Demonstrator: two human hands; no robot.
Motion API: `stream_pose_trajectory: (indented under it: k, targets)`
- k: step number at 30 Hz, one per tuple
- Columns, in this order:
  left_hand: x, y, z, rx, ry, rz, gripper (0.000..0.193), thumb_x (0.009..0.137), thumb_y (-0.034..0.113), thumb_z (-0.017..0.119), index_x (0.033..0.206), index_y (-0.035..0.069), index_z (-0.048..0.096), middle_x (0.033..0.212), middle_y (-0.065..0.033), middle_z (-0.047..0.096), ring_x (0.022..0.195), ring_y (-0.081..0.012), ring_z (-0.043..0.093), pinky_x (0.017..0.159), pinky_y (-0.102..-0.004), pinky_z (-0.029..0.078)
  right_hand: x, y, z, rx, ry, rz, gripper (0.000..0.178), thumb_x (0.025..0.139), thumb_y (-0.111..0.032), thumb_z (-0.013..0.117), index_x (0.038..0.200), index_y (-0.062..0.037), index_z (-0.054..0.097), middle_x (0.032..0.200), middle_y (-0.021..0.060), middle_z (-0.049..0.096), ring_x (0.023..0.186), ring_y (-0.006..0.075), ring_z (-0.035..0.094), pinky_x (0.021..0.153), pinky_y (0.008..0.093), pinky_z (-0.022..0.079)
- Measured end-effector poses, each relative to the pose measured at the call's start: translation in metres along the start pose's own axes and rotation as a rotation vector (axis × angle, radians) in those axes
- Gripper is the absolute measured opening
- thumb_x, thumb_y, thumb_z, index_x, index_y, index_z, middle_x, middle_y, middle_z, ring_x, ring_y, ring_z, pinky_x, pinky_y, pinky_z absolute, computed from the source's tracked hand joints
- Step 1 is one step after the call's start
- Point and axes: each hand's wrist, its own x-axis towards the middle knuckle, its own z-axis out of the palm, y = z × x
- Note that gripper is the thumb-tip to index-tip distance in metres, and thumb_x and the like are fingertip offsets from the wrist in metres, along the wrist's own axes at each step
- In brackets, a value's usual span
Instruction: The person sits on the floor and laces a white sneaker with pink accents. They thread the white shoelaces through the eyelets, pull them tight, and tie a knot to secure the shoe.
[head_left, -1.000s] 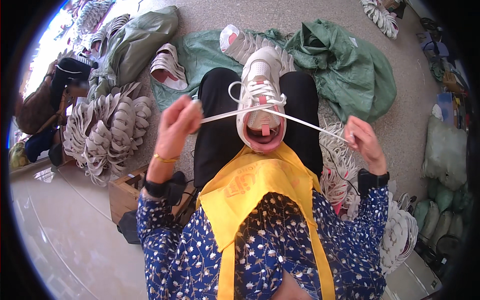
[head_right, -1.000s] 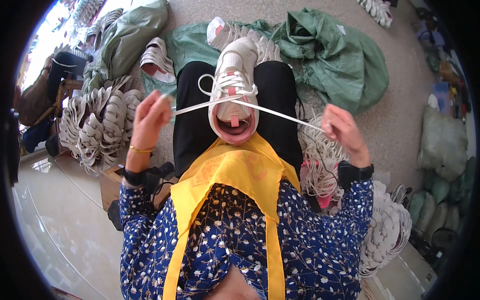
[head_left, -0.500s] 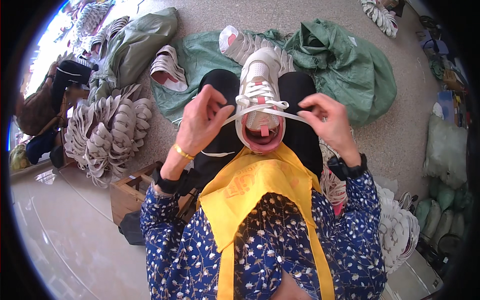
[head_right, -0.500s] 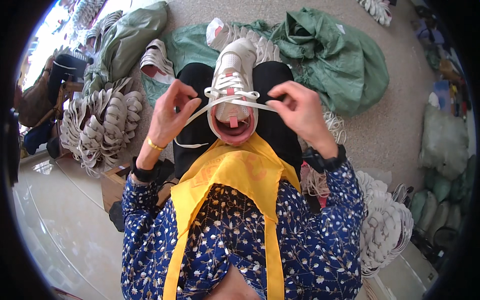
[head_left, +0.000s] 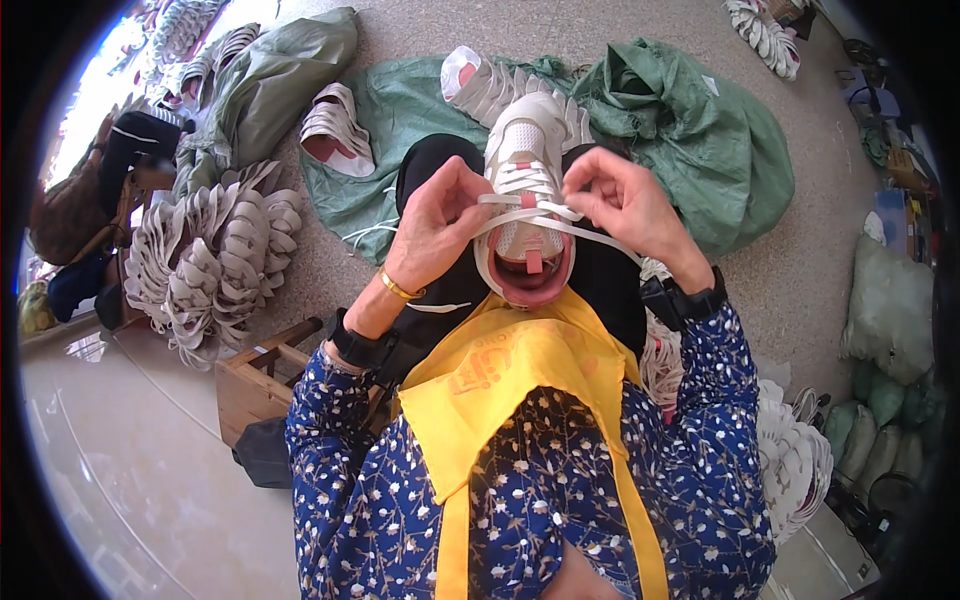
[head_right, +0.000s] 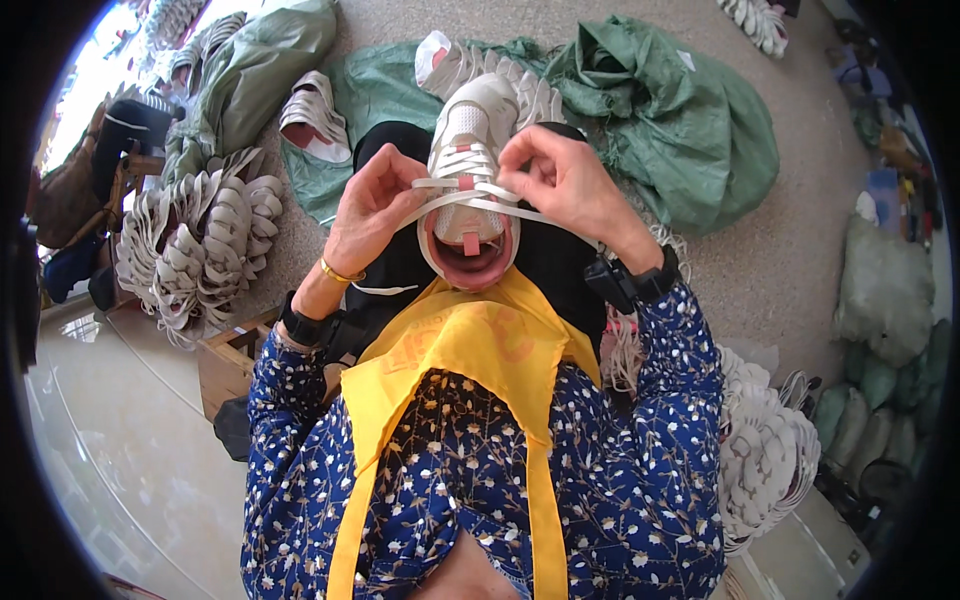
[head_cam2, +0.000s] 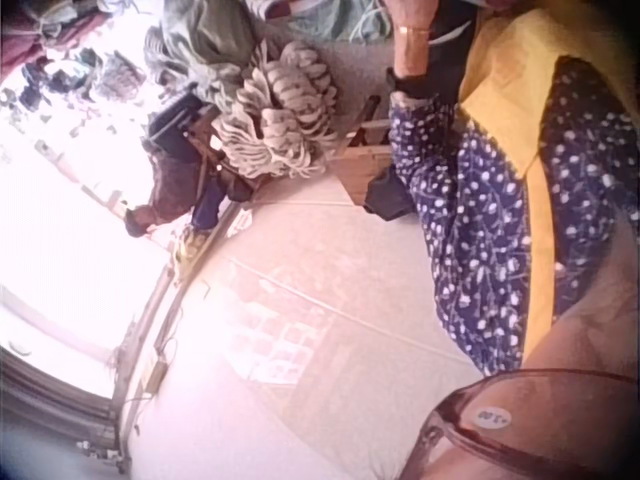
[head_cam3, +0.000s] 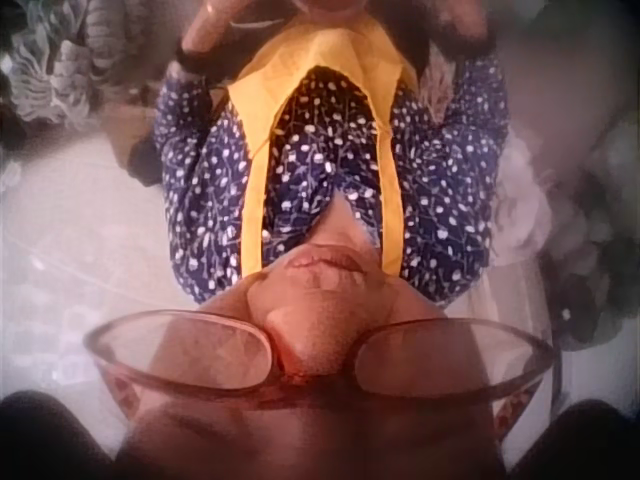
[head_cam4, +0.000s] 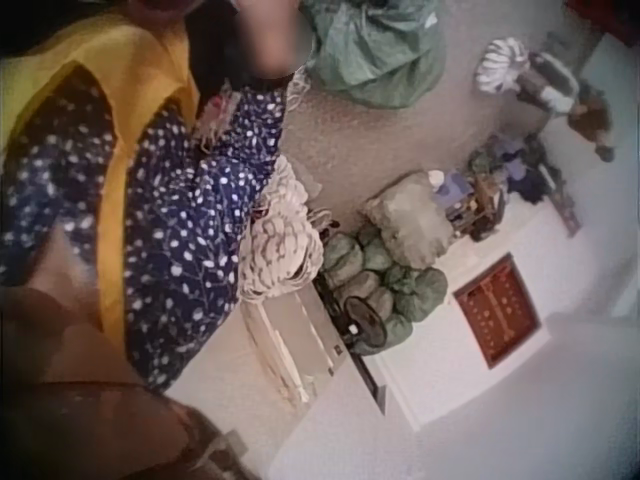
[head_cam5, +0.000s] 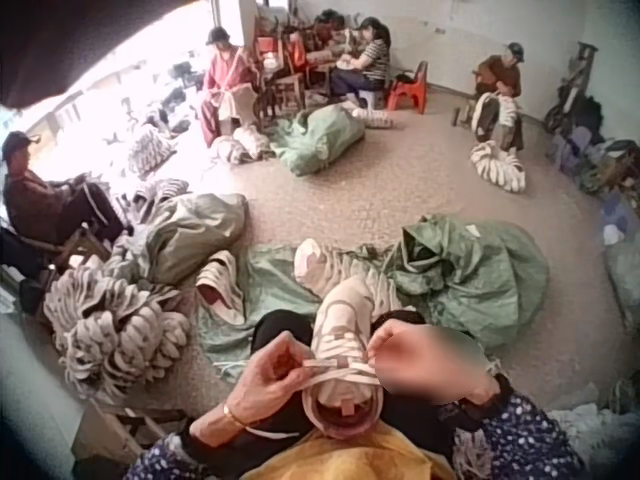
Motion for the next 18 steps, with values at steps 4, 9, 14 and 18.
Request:
stream_pose_trajectory:
  k: [4, 9, 14, 18]
  targets:
    - [0.003, -0.003, -0.002, -0.062, -0.013, 0.026, 0.011, 0.098, 0.0, 0.064, 0.101, 0.003, 0.054, 0.102, -0.001, 0.062, 0.09, -0.0056, 0.06, 0.08, -0.024, 0.052, -0.009, 0.002, 0.006, -0.242, 0.023, -0.132, 0.01, 0.088, -0.006, 0.074, 0.092, -0.0005, 0.067, 0.085, 0.001, 0.064, 0.065, 0.0066, 0.055, 0.058, 0.0267, 0.045]
    - [0.006, 0.017, -0.009, 0.554, -0.037, 0.085, 0.013, 0.093, 0.0, 0.065, 0.093, 0.002, 0.052, 0.09, -0.0027, 0.059, 0.078, -0.0072, 0.053, 0.068, -0.0266, 0.047, -0.008, 0.014, 0.01, -0.076, 0.005, -0.108, 0.008, 0.09, -0.003, 0.071, 0.092, 0.0002, 0.063, 0.089, 0.0018, 0.063, 0.07, 0.0059, 0.057, 0.06, 0.0261, 0.046]
    - [0.01, 0.027, -0.005, 0.691, -0.037, 0.273, 0.014, 0.083, 0.002, 0.062, 0.089, 0.001, 0.049, 0.076, -0.0085, 0.049, 0.067, -0.021, 0.049, 0.061, -0.0335, 0.042, -0.002, 0.01, 0.008, 0.3, -0.075, 0.031, 0.007, 0.097, -0.008, 0.065, 0.098, -0.0028, 0.06, 0.087, -0.0003, 0.066, 0.067, 0.0037, 0.053, 0.058, 0.0224, 0.043]
    - [0.013, 0.025, -0.006, 0.85, -0.002, 0.463, 0.015, 0.078, 0.001, 0.057, 0.089, 0.001, 0.047, 0.075, -0.0134, 0.045, 0.067, -0.0342, 0.049, 0.061, -0.0403, 0.042, 0.004, 0.013, 0.001, 0.103, -0.019, 0.056, 0.01, 0.1, -0.012, 0.062, 0.096, -0.0029, 0.06, 0.08, -0.0004, 0.067, 0.064, 0.0023, 0.051, 0.056, 0.0202, 0.041]
